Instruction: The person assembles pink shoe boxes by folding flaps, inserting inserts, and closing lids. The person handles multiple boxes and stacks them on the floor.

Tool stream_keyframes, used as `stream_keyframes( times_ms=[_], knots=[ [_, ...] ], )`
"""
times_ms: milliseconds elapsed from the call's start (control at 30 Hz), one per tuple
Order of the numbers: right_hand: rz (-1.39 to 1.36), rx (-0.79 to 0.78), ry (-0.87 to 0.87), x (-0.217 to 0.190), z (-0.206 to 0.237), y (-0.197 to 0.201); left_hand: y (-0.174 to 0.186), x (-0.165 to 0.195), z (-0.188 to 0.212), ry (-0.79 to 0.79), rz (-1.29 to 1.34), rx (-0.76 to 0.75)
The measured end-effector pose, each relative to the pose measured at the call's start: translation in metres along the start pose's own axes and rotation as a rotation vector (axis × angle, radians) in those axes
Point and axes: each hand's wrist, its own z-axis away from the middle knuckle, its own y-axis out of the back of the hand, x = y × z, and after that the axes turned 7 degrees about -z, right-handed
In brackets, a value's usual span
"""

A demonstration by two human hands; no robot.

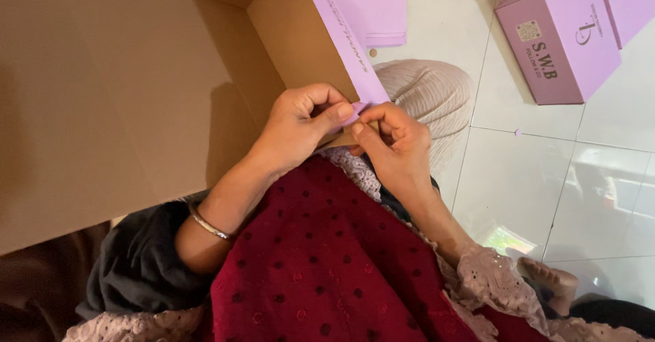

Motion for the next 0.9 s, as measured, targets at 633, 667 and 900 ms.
stream_keyframes(
  times_ms=[633,667,900],
  knots=[
    [-0.274,-0.076,-0.052,0.009,-0.003,0.010,-0.011,0.024,0.009,-0.225,-0.477,0.232],
    [-0.234,-0.088,-0.027,0.010,-0.002,0.010,-0.011,0.024,0.009,-0.233,-0.483,0.242],
    [-0.285,-0.164,0.017,0.014,0.000,0.011,-0.013,0.027,0.011,-0.196,-0.455,0.284]
  ],
)
